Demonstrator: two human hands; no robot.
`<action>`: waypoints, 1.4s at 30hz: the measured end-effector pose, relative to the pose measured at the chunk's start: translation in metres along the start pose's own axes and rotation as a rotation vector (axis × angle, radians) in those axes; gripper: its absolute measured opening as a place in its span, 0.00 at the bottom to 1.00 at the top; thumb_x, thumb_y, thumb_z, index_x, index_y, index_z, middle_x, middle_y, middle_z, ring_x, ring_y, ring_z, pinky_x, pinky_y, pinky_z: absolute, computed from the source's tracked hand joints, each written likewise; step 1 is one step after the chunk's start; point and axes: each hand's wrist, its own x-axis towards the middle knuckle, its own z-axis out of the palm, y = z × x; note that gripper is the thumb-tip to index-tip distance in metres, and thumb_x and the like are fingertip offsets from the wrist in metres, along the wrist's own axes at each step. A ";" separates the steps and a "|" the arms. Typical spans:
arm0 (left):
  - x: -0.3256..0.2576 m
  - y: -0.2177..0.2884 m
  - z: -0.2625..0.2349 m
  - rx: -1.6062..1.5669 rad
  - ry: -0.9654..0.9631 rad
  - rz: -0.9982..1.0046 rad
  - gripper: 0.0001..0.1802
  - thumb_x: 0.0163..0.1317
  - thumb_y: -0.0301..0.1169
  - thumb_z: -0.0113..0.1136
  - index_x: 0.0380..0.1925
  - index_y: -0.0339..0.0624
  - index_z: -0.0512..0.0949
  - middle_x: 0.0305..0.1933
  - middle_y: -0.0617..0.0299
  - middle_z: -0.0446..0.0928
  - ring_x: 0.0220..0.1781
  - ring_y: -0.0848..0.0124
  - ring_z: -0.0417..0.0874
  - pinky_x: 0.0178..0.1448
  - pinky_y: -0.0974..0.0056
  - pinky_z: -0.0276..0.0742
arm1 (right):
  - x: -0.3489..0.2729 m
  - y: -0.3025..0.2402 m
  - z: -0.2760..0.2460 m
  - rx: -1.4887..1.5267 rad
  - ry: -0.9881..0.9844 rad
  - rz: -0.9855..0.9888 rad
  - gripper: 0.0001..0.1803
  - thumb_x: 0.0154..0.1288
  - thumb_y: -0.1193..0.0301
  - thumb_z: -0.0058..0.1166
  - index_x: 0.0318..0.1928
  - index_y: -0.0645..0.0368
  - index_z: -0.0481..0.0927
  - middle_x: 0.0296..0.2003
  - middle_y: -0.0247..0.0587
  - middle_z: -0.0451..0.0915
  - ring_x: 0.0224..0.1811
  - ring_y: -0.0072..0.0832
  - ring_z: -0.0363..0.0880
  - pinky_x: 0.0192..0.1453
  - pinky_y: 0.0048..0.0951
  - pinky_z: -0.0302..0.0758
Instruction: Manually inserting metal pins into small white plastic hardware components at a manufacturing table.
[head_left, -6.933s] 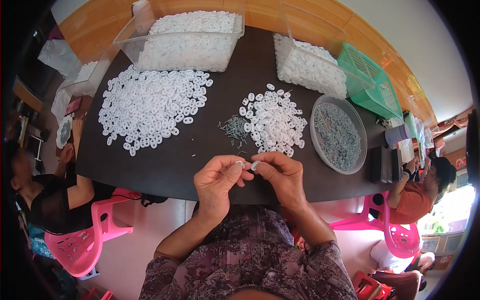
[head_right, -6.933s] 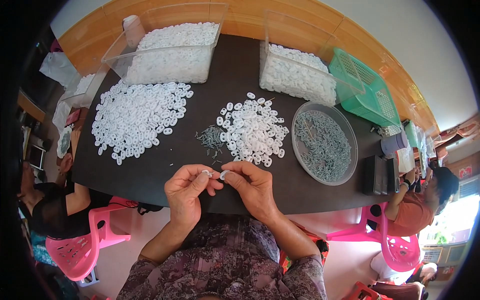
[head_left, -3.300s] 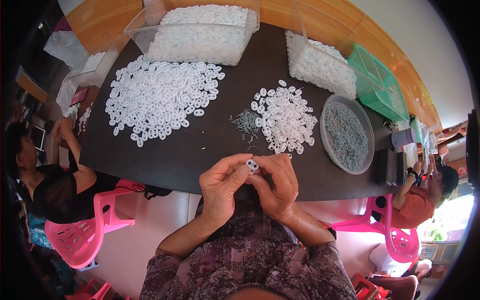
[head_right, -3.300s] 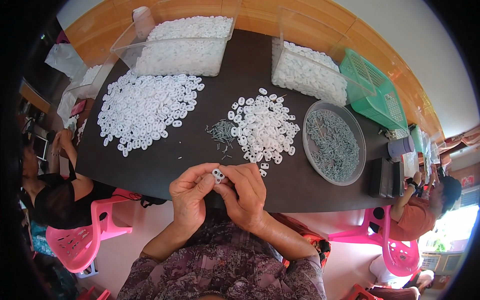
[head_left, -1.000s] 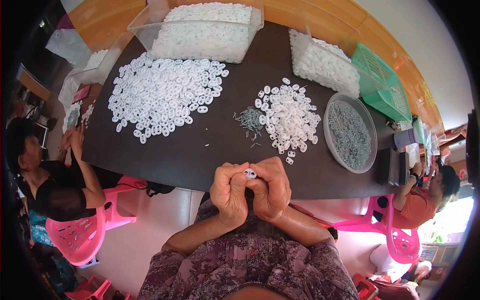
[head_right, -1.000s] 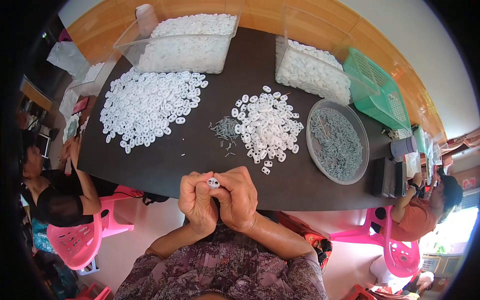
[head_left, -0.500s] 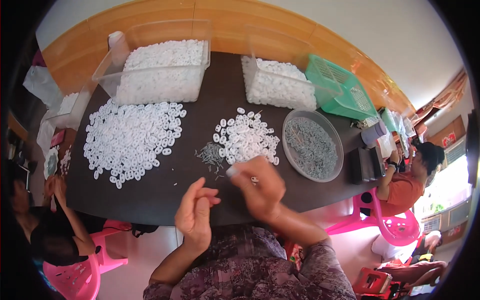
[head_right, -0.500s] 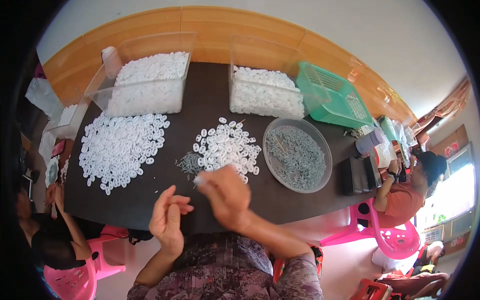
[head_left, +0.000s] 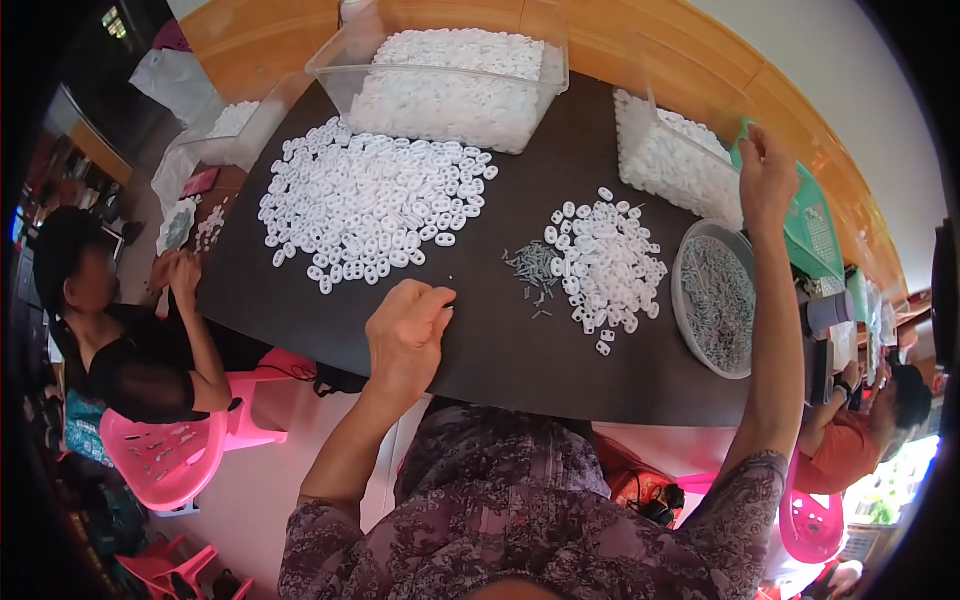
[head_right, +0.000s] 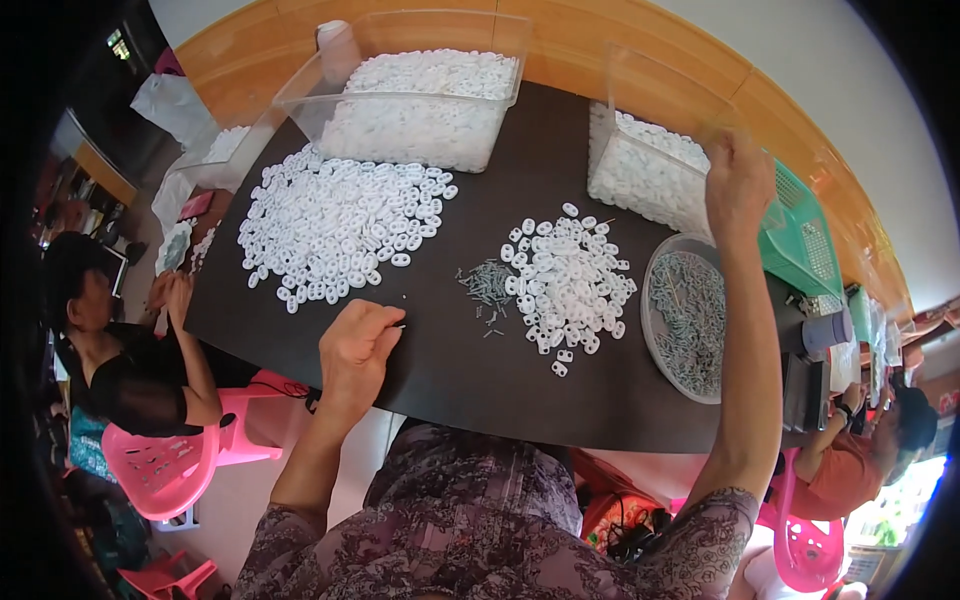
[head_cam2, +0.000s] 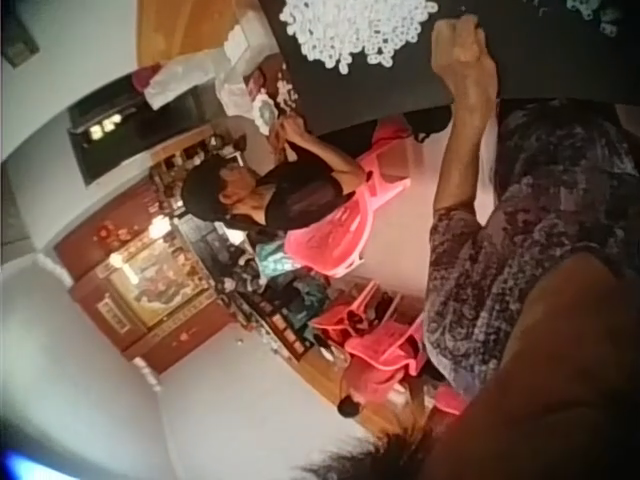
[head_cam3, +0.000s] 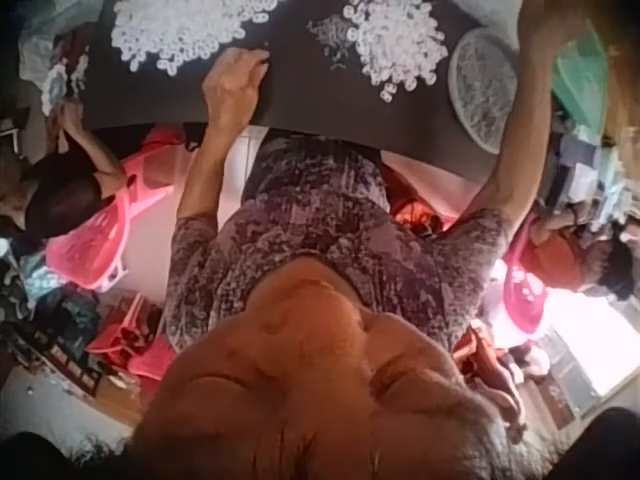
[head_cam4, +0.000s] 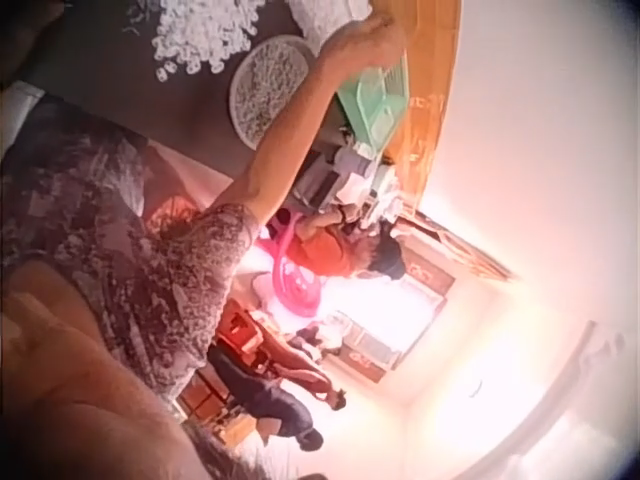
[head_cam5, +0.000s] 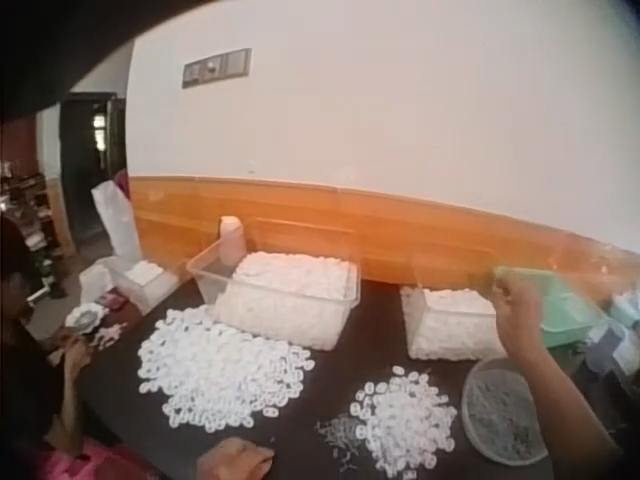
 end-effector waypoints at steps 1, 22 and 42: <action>0.001 0.001 0.000 0.115 -0.045 0.065 0.15 0.44 0.16 0.64 0.34 0.40 0.79 0.28 0.59 0.73 0.30 0.62 0.77 0.32 0.62 0.72 | -0.008 -0.021 -0.006 0.075 0.060 -0.094 0.06 0.57 0.73 0.56 0.36 0.59 0.82 0.32 0.45 0.80 0.37 0.44 0.76 0.43 0.40 0.71; 0.006 0.035 0.072 0.242 -0.229 0.292 0.12 0.41 0.22 0.68 0.25 0.39 0.73 0.27 0.56 0.68 0.29 0.57 0.75 0.32 0.57 0.71 | -0.130 -0.119 -0.062 0.641 -0.343 -0.277 0.12 0.46 0.86 0.60 0.34 0.64 0.79 0.29 0.43 0.79 0.31 0.38 0.74 0.33 0.33 0.72; -0.013 0.044 0.048 -0.621 -0.283 -0.293 0.09 0.54 0.15 0.61 0.34 0.36 0.75 0.30 0.63 0.72 0.28 0.78 0.74 0.33 0.73 0.71 | -0.202 -0.122 -0.094 0.415 -0.542 -0.066 0.12 0.46 0.80 0.63 0.34 0.61 0.79 0.28 0.41 0.74 0.31 0.39 0.71 0.33 0.37 0.70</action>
